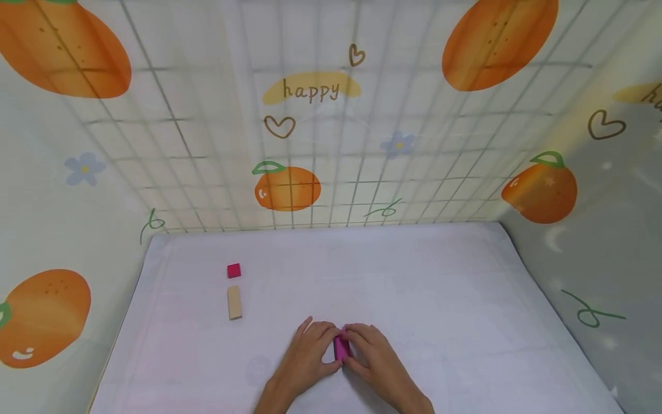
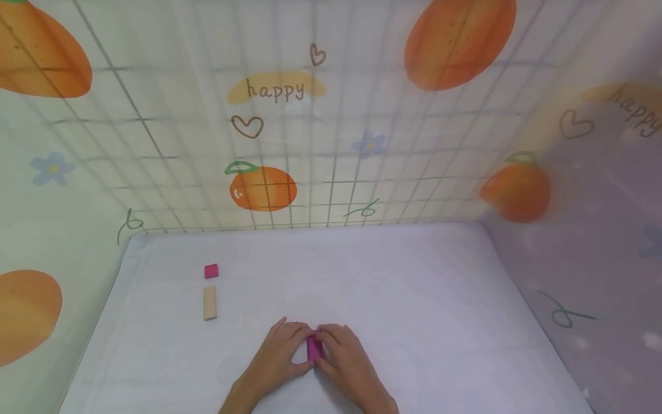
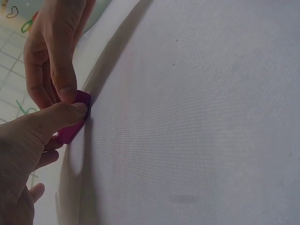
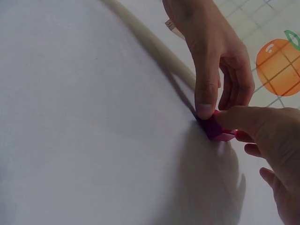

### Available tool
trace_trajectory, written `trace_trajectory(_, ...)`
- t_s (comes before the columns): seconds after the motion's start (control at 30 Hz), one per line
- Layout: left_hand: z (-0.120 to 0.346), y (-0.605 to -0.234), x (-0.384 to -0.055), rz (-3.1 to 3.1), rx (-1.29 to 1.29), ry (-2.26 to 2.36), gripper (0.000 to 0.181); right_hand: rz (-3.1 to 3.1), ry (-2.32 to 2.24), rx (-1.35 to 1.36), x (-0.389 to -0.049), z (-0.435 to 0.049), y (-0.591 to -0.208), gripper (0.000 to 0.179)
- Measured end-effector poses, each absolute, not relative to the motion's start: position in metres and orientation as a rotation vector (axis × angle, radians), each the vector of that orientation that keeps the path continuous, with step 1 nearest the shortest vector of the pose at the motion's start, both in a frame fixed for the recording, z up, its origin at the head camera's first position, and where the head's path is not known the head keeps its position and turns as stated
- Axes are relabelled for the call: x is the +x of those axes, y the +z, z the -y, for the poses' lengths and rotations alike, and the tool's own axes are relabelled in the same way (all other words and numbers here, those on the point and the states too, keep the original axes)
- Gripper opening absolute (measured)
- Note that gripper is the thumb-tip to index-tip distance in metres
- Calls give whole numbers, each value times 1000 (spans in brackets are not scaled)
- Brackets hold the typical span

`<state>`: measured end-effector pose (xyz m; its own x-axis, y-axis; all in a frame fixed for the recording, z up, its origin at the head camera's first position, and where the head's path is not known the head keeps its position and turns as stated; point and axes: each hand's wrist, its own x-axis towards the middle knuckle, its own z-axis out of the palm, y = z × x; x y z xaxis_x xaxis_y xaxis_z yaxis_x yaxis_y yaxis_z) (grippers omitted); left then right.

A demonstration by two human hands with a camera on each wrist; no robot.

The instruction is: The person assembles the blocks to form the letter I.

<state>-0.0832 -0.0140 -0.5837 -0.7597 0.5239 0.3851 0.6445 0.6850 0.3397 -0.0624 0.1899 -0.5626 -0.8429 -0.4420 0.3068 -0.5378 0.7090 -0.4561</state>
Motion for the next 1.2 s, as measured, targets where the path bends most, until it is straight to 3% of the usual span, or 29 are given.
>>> trace_trajectory(0.57,35,-582,-85,2806,-905,-804,57,2828,810,758,-63,-190,-557,45)
trace_trajectory(0.97,148,-579,-100,2932,-470,-678,70,2847,796,749,-62,-190,-556,41)
trace_trajectory(1.2,199,-588,-104,2922,-382,-650,71,2816,784,771,-63,-191,-557,41)
